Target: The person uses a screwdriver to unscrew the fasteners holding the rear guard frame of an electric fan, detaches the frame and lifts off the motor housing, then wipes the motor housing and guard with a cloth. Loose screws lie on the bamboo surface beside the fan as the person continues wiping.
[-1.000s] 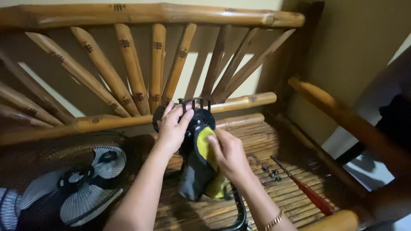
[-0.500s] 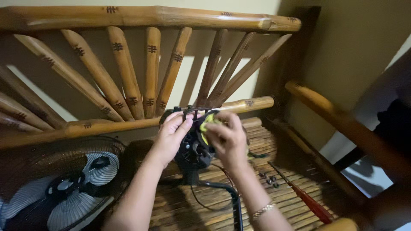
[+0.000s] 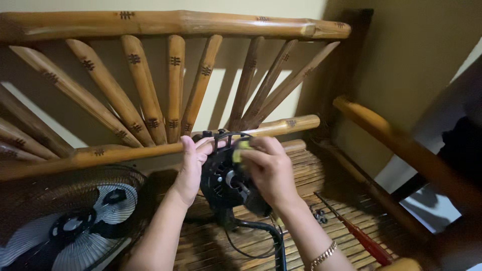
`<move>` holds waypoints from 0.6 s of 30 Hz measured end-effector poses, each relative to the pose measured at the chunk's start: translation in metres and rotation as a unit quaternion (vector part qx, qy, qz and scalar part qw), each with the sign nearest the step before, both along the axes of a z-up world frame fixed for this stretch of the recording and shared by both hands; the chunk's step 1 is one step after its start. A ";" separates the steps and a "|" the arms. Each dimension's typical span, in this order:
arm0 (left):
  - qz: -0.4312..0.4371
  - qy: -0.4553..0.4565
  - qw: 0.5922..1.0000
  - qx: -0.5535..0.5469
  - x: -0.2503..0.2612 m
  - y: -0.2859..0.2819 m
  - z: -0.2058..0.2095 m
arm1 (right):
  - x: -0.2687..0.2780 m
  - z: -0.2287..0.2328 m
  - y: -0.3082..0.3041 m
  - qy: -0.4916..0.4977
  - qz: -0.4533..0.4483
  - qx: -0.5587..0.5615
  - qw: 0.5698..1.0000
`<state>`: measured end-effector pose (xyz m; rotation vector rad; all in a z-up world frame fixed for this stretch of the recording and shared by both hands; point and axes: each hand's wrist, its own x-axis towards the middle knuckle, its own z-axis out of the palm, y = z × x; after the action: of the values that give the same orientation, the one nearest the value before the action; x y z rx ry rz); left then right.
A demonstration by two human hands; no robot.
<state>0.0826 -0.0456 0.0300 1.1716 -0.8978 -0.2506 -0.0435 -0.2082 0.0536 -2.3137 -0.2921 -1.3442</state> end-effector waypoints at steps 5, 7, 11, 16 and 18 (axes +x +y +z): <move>0.015 0.009 1.000 0.005 0.002 -0.003 -0.002 | -0.004 0.026 0.017 0.040 0.046 -0.179 0.982; 0.015 -0.007 1.000 0.004 0.003 -0.005 -0.002 | -0.006 0.031 0.006 0.011 0.037 -0.153 0.987; 0.001 -0.018 1.000 0.016 0.006 -0.004 -0.006 | -0.008 0.031 -0.009 0.050 0.018 0.000 0.999; 0.016 0.060 0.998 0.015 0.012 -0.006 -0.012 | 0.003 0.034 0.018 0.040 0.066 -0.136 0.988; 0.042 0.119 0.992 0.015 0.015 -0.002 -0.012 | 0.004 0.040 0.033 0.041 0.103 -0.223 0.968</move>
<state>0.0976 -0.0474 0.0177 1.1762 -0.6357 -0.3282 -0.0394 -0.1753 0.0935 -2.5976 -0.8604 -1.1643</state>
